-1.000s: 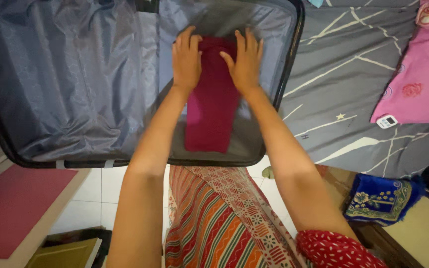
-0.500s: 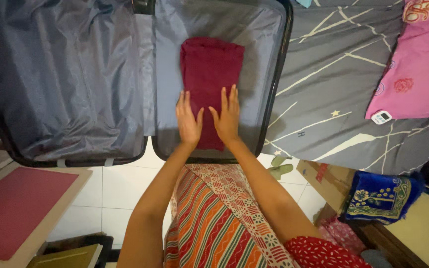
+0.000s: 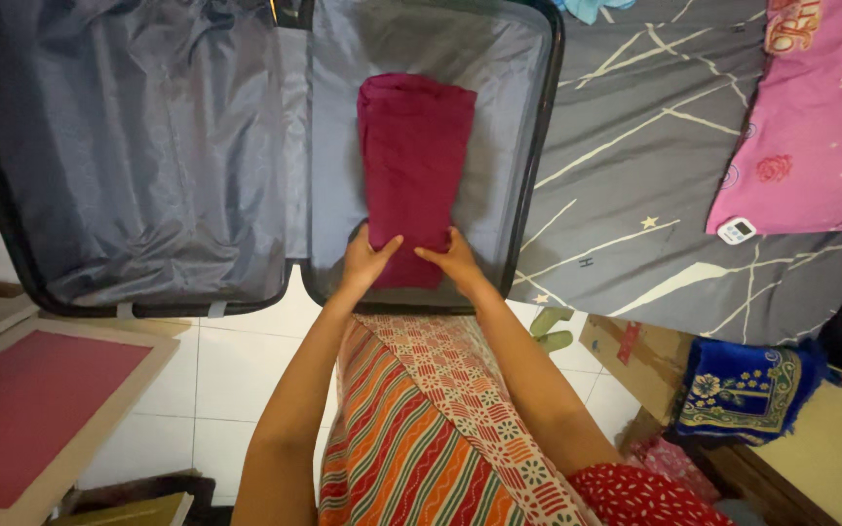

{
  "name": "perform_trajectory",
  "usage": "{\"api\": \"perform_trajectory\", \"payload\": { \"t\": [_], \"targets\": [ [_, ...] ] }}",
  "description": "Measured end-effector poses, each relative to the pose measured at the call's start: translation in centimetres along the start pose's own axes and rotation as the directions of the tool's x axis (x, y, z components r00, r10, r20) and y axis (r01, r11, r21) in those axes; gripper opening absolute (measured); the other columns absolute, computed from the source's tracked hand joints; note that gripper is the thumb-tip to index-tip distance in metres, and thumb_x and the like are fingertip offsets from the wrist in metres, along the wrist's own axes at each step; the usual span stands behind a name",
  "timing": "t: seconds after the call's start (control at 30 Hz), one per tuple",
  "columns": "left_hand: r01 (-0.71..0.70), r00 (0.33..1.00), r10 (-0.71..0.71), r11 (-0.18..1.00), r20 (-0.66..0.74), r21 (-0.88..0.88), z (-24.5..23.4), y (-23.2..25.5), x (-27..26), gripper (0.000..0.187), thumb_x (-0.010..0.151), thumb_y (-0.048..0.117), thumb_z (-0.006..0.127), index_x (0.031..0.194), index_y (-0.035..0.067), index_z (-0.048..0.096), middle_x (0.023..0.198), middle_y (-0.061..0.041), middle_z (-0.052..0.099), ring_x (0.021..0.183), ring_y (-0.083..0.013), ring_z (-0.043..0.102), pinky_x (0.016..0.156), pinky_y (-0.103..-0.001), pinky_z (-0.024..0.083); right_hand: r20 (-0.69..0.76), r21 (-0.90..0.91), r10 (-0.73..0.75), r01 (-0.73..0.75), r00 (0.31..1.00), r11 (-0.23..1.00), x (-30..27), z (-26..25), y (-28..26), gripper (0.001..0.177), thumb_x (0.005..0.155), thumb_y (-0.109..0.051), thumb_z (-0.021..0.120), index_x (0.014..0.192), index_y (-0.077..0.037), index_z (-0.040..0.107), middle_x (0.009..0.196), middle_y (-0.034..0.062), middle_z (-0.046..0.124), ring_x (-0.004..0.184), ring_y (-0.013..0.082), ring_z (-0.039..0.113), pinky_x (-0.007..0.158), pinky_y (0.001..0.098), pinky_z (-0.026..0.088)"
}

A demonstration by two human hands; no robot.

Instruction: The person packs a suitcase by placing clothes inside and smoothing them out.

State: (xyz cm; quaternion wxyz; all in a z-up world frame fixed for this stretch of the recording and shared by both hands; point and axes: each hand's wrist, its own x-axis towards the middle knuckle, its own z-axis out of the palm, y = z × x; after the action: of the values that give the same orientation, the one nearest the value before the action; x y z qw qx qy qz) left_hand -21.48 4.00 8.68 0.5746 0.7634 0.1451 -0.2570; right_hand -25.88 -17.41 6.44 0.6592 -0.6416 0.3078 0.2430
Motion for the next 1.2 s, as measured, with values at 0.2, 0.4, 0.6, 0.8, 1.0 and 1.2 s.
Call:
{"api": "perform_trajectory", "payload": {
  "t": [0.2, 0.4, 0.6, 0.8, 1.0, 1.2],
  "targets": [
    [0.195, 0.979, -0.163, 0.930, 0.124, -0.311, -0.3, 0.1, -1.0, 0.068, 0.085, 0.032, 0.082, 0.135, -0.001, 0.051, 0.129, -0.017, 0.067, 0.114, -0.0243, 0.067, 0.096, -0.037, 0.055, 0.042, 0.015, 0.268, -0.269, 0.962, 0.963, -0.5, -1.8, 3.2, 0.055, 0.086, -0.030, 0.081, 0.130, 0.000, 0.065, 0.119, 0.0128, 0.074, 0.104, 0.0210, 0.069, 0.089, 0.0375, 0.055],
    [0.522, 0.851, -0.413, 0.728, 0.324, -0.444, -1.7, 4.6, -2.5, 0.067, 0.082, 0.031, 0.079, 0.139, 0.004, 0.055, 0.132, -0.014, 0.067, 0.116, -0.0253, 0.067, 0.095, -0.042, 0.056, 0.059, 0.105, 0.330, -0.335, 0.942, 0.936, -3.9, -1.0, -0.6, 0.066, 0.089, -0.038, 0.077, 0.140, -0.004, 0.053, 0.132, 0.0113, 0.067, 0.117, 0.0218, 0.065, 0.095, 0.0411, 0.051],
    [0.477, 0.879, -0.345, 0.662, 0.330, -0.578, -0.5, 2.5, -1.4, 0.067, 0.083, 0.033, 0.083, 0.137, 0.001, 0.059, 0.128, -0.015, 0.071, 0.112, -0.0256, 0.071, 0.093, -0.039, 0.060, 0.123, 0.290, 0.242, -0.268, 0.962, 0.919, -5.3, -0.5, -3.0, 0.077, 0.081, -0.025, 0.085, 0.145, -0.003, 0.045, 0.140, 0.0133, 0.062, 0.126, 0.0250, 0.061, 0.096, 0.0429, 0.054],
    [0.138, 0.980, -0.134, 0.990, -0.146, 0.016, 0.1, -3.6, -1.5, 0.053, 0.079, 0.035, 0.089, 0.116, 0.001, 0.072, 0.104, -0.013, 0.076, 0.092, -0.0232, 0.072, 0.082, -0.039, 0.059, -0.043, 0.028, 0.264, -0.263, 0.964, 0.964, -3.3, -1.2, 1.5, 0.066, 0.081, -0.015, 0.084, 0.139, -0.007, 0.054, 0.124, 0.0128, 0.071, 0.108, 0.0270, 0.069, 0.085, 0.0421, 0.057],
    [-0.051, 0.978, 0.096, 0.971, -0.187, 0.232, 0.2, -3.9, -2.8, 0.042, 0.077, 0.031, 0.091, 0.104, 0.003, 0.074, 0.091, -0.009, 0.075, 0.082, -0.0180, 0.069, 0.075, -0.034, 0.055, -0.239, -0.682, -0.505, 0.226, 0.829, 0.695, -5.5, 2.0, 1.2, 0.049, 0.093, -0.029, 0.081, 0.132, -0.007, 0.062, 0.116, 0.0196, 0.072, 0.105, 0.0353, 0.069, 0.092, 0.0431, 0.056],
    [-0.236, 0.968, 0.245, 0.962, 0.053, -0.135, 2.8, -1.3, -5.0, 0.032, 0.079, 0.019, 0.085, 0.106, 0.005, 0.074, 0.092, -0.006, 0.075, 0.082, -0.0133, 0.067, 0.077, -0.030, 0.055, -0.317, -0.532, -0.366, 0.155, 0.875, 0.832, -4.1, 4.5, -3.9, 0.070, 0.084, -0.040, 0.084, 0.135, -0.001, 0.057, 0.113, 0.0229, 0.070, 0.105, 0.0366, 0.068, 0.091, 0.0441, 0.054]
  ]
}}
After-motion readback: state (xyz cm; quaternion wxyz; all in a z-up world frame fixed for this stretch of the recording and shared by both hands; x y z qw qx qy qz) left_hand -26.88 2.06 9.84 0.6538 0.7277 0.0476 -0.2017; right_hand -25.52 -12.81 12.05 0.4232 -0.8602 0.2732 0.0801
